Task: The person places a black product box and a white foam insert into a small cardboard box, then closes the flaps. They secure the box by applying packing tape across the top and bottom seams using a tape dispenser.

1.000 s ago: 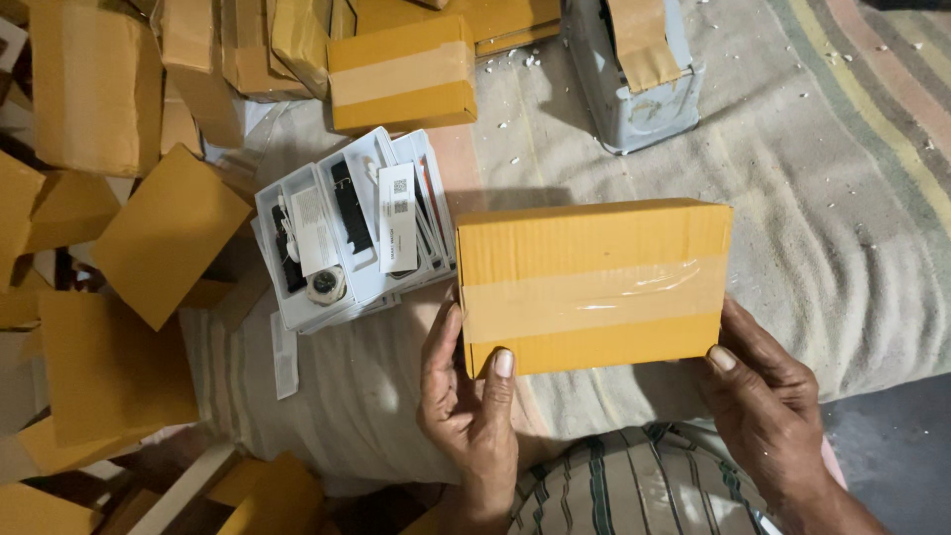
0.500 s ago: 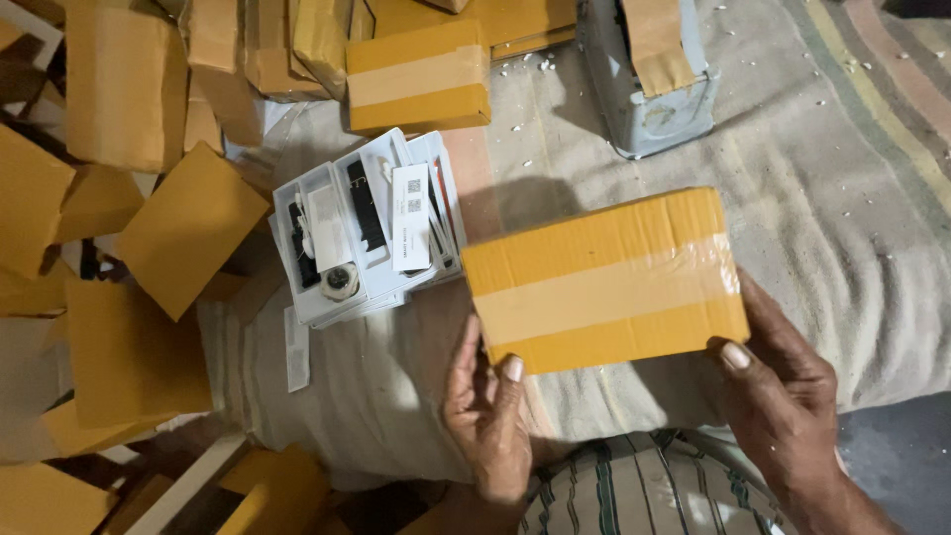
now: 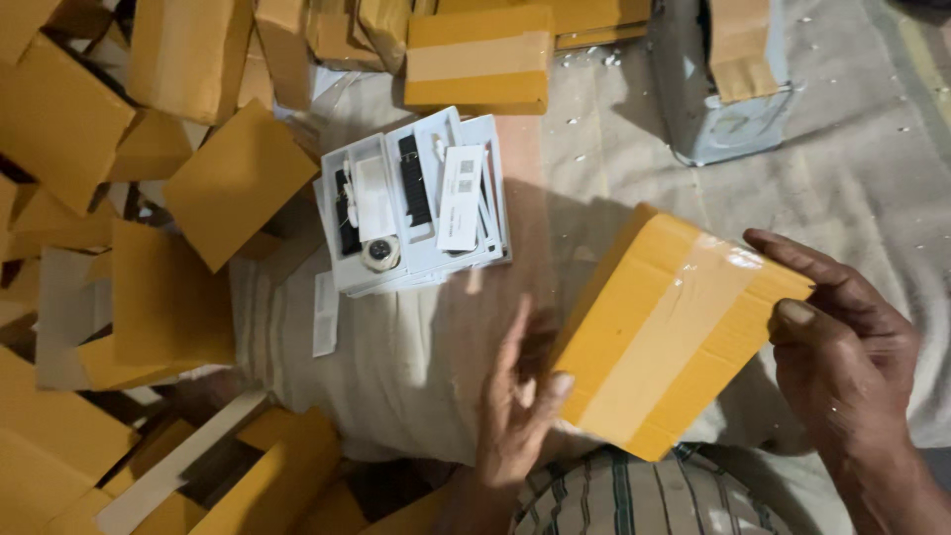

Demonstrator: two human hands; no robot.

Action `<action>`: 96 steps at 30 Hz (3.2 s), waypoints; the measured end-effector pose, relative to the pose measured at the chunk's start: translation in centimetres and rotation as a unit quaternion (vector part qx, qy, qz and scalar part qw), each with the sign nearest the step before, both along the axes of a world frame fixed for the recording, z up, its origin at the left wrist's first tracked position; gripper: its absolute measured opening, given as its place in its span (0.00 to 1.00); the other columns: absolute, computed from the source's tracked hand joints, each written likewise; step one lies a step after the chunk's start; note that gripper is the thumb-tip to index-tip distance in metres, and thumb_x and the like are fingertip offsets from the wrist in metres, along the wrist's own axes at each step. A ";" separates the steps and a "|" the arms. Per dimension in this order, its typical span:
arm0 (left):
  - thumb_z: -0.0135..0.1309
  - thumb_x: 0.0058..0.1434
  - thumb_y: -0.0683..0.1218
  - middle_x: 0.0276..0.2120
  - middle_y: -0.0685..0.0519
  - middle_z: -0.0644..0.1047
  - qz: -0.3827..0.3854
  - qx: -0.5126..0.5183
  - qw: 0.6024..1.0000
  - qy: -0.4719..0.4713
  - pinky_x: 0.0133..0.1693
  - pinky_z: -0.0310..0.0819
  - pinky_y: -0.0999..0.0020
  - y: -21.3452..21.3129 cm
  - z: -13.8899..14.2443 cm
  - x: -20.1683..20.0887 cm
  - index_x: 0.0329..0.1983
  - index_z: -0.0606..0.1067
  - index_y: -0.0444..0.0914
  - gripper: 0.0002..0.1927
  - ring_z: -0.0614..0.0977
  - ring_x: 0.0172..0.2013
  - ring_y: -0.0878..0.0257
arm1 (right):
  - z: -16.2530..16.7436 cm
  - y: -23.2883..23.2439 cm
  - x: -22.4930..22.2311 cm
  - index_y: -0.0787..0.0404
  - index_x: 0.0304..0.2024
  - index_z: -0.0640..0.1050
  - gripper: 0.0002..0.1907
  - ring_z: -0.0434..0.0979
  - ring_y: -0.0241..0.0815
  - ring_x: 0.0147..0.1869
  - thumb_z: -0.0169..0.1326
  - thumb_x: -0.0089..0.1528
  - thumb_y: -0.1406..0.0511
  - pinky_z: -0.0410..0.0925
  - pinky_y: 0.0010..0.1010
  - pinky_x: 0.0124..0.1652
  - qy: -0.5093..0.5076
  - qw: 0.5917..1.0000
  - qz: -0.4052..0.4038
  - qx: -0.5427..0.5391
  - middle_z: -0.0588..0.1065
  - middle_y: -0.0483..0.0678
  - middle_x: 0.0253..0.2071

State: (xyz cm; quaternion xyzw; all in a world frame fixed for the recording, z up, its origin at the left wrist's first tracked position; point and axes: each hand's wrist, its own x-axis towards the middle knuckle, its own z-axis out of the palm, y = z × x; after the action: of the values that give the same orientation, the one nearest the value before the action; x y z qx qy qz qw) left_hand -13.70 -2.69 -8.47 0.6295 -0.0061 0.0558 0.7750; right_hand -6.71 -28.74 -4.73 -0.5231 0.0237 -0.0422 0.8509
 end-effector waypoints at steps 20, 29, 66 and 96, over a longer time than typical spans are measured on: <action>0.49 0.75 0.49 0.71 0.43 0.66 -0.006 -0.026 0.999 -0.026 0.70 0.60 0.64 -7.3 3.6 3.5 0.79 0.51 0.28 0.37 0.67 0.70 0.59 | 4.0 1.3 3.2 0.75 0.58 0.72 0.18 0.78 0.52 0.64 0.42 0.66 0.79 0.73 0.37 0.60 0.042 0.993 0.022 -0.104 0.73 0.61 0.66; 0.49 0.75 0.51 0.68 0.43 0.68 -0.030 -0.033 0.999 -0.028 0.67 0.64 0.64 -7.7 3.6 3.5 0.78 0.54 0.27 0.36 0.70 0.65 0.61 | 3.9 1.0 2.6 0.75 0.60 0.74 0.21 0.79 0.48 0.59 0.42 0.65 0.78 0.74 0.35 0.58 0.079 0.988 0.000 -0.132 0.76 0.61 0.62; 0.48 0.74 0.51 0.62 0.44 0.71 -0.013 0.003 0.999 0.048 0.63 0.66 0.64 -8.3 3.3 5.6 0.78 0.54 0.28 0.36 0.72 0.61 0.60 | 3.5 1.1 5.1 0.70 0.58 0.75 0.19 0.81 0.43 0.53 0.42 0.67 0.74 0.77 0.36 0.52 0.192 0.972 -0.011 -0.133 0.78 0.57 0.57; 0.52 0.72 0.53 0.56 0.42 0.74 0.055 0.319 0.946 0.014 0.59 0.70 0.57 -6.6 0.7 6.9 0.65 0.71 0.31 0.26 0.76 0.57 0.50 | -0.2 1.4 5.2 0.65 0.60 0.77 0.19 0.76 0.37 0.55 0.50 0.67 0.69 0.70 0.28 0.53 0.182 0.968 -0.024 -0.172 0.78 0.52 0.56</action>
State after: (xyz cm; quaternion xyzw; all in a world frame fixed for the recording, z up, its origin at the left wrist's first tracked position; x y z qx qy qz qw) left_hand -6.77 -9.30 -7.80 0.8438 0.0221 0.0848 0.5294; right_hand -1.54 -27.38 -4.93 -0.6595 0.1826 0.0297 0.7286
